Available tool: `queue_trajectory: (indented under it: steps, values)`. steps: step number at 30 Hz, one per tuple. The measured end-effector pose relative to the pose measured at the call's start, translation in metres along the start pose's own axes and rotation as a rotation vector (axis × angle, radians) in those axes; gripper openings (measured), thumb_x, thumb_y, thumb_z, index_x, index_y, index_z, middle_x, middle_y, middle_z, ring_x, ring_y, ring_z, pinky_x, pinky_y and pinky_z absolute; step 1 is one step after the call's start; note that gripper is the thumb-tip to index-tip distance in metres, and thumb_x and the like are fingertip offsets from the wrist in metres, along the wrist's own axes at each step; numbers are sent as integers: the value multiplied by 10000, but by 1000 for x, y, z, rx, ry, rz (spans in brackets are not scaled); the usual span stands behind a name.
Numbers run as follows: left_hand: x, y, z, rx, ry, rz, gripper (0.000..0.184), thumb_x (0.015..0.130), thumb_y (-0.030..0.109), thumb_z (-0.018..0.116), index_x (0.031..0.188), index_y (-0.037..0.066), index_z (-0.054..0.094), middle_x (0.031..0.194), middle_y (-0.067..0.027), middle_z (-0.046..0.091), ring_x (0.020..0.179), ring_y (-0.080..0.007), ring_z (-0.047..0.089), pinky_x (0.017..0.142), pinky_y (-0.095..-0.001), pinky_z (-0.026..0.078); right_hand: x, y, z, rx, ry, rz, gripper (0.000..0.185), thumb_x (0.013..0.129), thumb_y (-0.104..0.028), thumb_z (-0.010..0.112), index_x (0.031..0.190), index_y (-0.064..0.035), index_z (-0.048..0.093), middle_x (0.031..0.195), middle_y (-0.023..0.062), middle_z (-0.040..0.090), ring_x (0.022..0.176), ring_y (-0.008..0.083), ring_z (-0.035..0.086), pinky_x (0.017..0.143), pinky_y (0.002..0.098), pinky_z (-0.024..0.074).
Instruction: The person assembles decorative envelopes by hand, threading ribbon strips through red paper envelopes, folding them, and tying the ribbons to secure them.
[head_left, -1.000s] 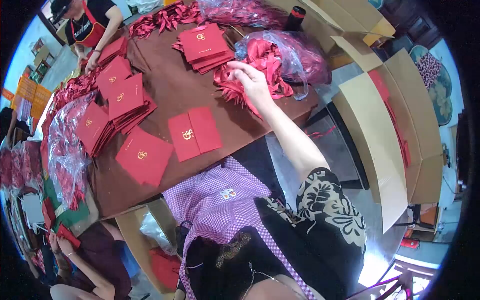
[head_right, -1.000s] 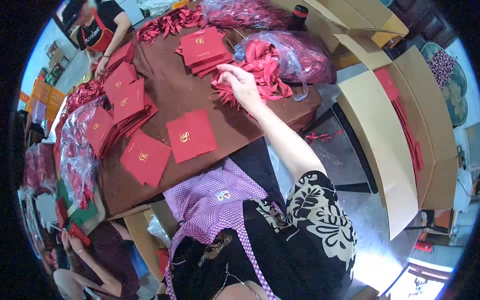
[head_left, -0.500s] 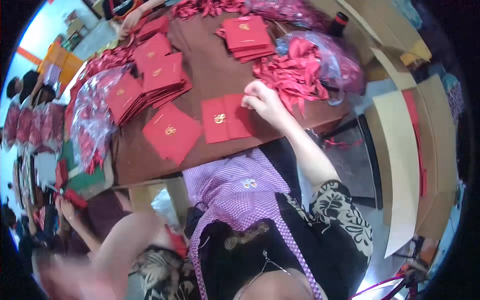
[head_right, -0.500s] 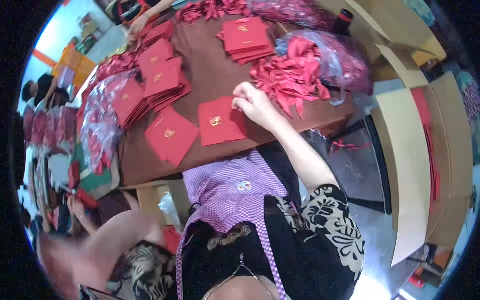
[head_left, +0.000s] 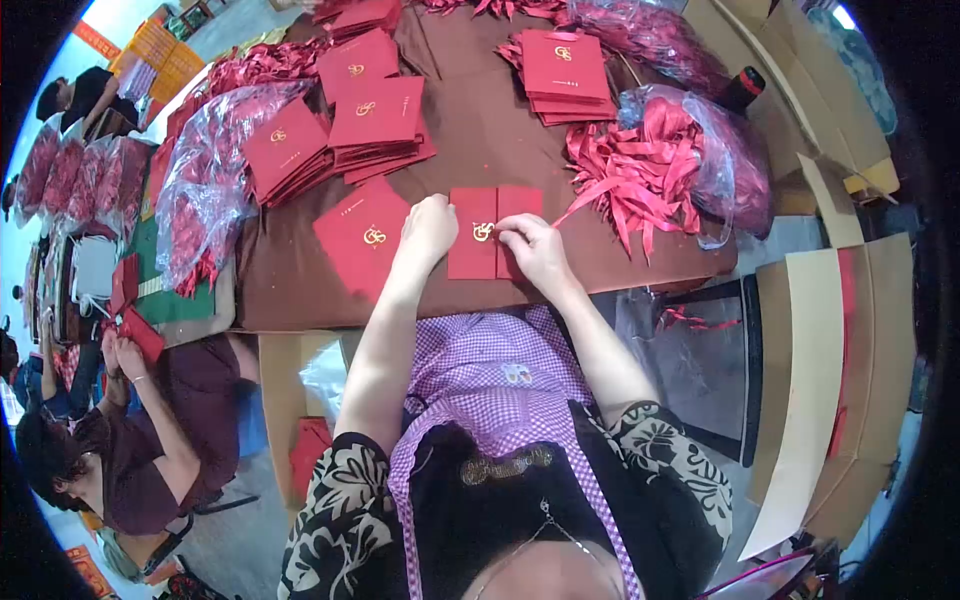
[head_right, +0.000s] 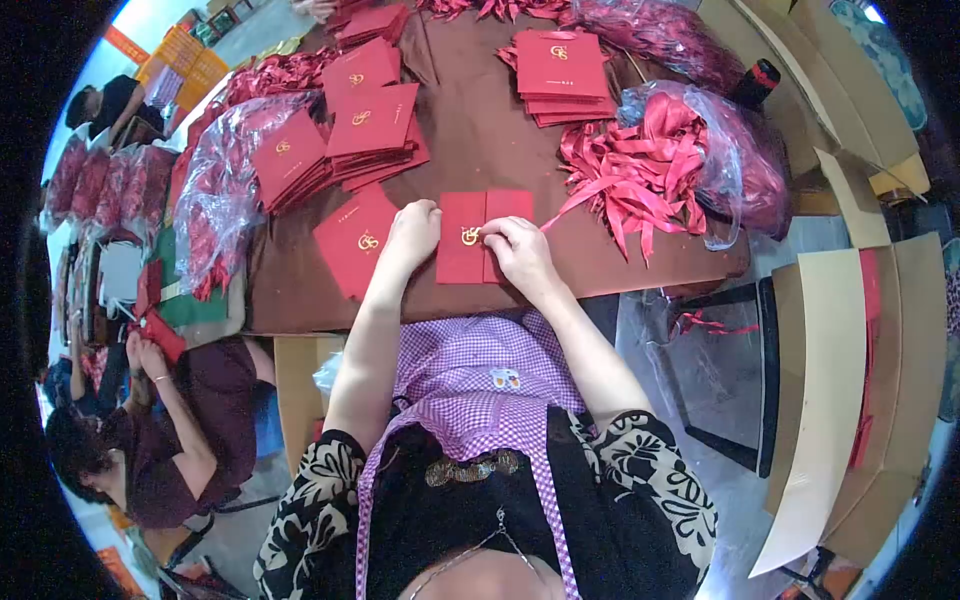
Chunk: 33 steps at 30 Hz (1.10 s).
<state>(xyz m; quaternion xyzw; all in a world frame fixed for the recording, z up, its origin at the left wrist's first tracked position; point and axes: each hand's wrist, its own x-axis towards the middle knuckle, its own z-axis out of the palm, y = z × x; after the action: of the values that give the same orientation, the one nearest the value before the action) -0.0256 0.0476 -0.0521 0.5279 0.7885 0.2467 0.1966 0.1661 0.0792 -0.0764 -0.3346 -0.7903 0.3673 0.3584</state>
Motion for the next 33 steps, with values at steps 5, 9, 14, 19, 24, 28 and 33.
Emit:
queue_trajectory:
  steps: [5, 9, 14, 19, 24, 28, 33]
  values:
    - [-1, 0, -4, -247, 20, -48, 250, 803, 194, 574, 890, -20, 668, 885, -234, 651, 926, -371, 628, 805, -399, 500, -4, 4, 7, 194, 111, 209, 117, 828, -10, 610, 936, 21, 643, 889, 93, 663, 829, 158, 636, 747, 271, 504]
    - [1, -8, 9, -441, 37, -75, 225, 799, 49, 634, 986, -75, 619, 829, -110, 661, 783, -160, 622, 725, -286, 504, -4, -3, 5, 188, 155, 165, 108, 822, 2, 614, 921, 24, 650, 876, 82, 657, 814, 143, 629, 749, 262, 502]
    - [-24, 13, -3, -863, -42, -152, 354, 804, -70, 580, 1155, -72, 535, 973, -95, 638, 864, -136, 606, 780, -240, 495, -4, -5, 6, 171, 163, 115, 108, 804, -18, 622, 904, 3, 658, 839, 90, 641, 809, 189, 620, 742, 294, 486]
    - [-34, 5, 13, -1077, -39, -183, 348, 814, -78, 568, 1159, -81, 529, 988, -81, 631, 899, -138, 604, 802, -238, 495, 8, -20, 0, -23, 169, -38, 89, 774, -59, 638, 859, -36, 652, 821, 84, 626, 828, 246, 597, 780, 363, 433]
    - [-42, 2, 27, -1159, -62, -163, 340, 817, -76, 571, 1155, -58, 539, 988, -71, 625, 886, -126, 597, 803, -229, 489, 18, -18, 3, -352, 149, -230, 65, 757, -85, 654, 815, -90, 625, 805, 45, 602, 831, 233, 567, 771, 382, 372]
    - [-44, 1, 28, -1151, -80, -168, 339, 816, -75, 575, 1152, -51, 542, 982, -57, 614, 879, -115, 586, 793, -224, 485, 18, -14, 7, -455, 111, -275, 68, 755, -106, 662, 802, -91, 615, 801, 43, 594, 810, 231, 554, 758, 381, 365]
    - [-45, 4, 27, -1140, -64, -146, 338, 815, -67, 581, 1149, -38, 545, 975, -33, 598, 880, -96, 573, 784, -217, 477, 19, -16, 7, -488, 97, -271, 63, 765, -93, 651, 816, -73, 619, 796, 46, 593, 813, 232, 564, 756, 382, 373]
